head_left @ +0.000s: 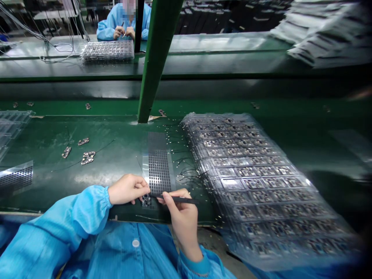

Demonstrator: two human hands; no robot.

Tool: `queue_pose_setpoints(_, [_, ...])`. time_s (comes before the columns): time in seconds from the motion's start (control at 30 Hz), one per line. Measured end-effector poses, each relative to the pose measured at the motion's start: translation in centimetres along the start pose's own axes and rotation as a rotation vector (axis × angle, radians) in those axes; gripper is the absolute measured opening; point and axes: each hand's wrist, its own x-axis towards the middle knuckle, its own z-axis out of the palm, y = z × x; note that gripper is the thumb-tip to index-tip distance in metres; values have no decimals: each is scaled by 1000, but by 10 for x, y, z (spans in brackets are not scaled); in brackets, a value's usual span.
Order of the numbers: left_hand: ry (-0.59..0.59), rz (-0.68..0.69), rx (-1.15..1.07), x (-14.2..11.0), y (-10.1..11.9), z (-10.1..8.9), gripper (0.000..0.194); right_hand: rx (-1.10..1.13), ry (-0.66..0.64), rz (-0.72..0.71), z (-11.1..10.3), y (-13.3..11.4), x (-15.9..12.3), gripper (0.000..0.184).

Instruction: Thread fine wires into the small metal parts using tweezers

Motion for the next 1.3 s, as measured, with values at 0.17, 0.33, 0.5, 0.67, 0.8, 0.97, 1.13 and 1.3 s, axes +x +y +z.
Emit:
queue_pose_setpoints(0.17, [-1,10,-4,0,-1,0,20,-23,6,-9,0,0,0,20])
queue_pose_setpoints(0.33, [2,9,1,0,-1,0,21,-41,12,-10,0,0,1,20])
queue_pose_setpoints(0.5, [6,-3,5,-1,-1,1,19,-36,5,-16,1,0,1,20])
queue_pose_setpoints(0.67, [28,36,44,-1,-3,3,13,-33,2,-25,2,-1,-2,21])
queue_pose_setpoints(0.8, [64,86,80,-1,-5,3,10,-38,8,-32,2,3,-4,20])
queue_pose_setpoints(0.97, [99,74,-8,0,-1,-2,14,-27,37,-72,-3,8,-5,19])
queue_pose_setpoints(1.13, [54,26,-88,0,0,-3,20,96,-56,25,-2,5,-5,29])
queue_pose_setpoints(1.3, [71,46,-63,0,-2,0,23,-1,-180,-6,7,-1,-4,22])
